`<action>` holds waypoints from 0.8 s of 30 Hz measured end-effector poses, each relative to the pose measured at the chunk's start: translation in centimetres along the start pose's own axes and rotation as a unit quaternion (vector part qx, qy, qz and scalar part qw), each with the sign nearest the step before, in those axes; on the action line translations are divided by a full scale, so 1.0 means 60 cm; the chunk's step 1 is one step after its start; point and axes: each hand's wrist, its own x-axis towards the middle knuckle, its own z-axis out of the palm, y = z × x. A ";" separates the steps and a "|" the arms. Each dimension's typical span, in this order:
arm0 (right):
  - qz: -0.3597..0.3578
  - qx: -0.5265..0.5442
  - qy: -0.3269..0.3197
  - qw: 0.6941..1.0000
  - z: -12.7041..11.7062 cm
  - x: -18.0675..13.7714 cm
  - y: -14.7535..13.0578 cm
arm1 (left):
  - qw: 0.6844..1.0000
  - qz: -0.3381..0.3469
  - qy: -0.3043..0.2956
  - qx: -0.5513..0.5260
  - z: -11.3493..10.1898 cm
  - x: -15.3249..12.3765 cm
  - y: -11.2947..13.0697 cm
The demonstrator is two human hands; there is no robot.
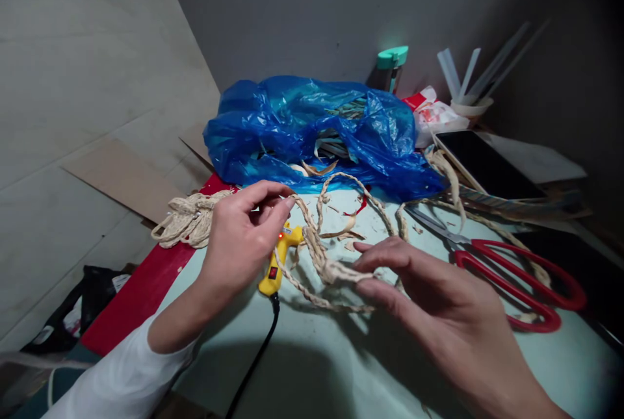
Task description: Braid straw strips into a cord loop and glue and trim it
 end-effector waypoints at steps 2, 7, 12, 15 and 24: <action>-0.055 0.031 -0.050 0.997 0.004 0.000 -0.006 | 0.999 -0.022 0.000 -0.043 0.001 -0.001 0.003; -0.119 0.029 -0.104 0.987 0.012 -0.012 -0.003 | 0.996 -0.041 -0.022 -0.080 0.010 -0.003 0.004; -0.129 -0.018 -0.055 0.990 0.014 -0.023 0.008 | 0.994 -0.041 -0.042 -0.093 0.016 -0.008 0.000; -0.128 -0.064 -0.046 0.989 0.011 -0.027 0.010 | 0.993 -0.035 -0.045 -0.100 0.017 -0.009 0.000; -0.184 -0.212 -0.021 0.960 -0.040 -0.006 0.004 | 0.988 -0.027 -0.081 -0.130 0.008 -0.020 -0.003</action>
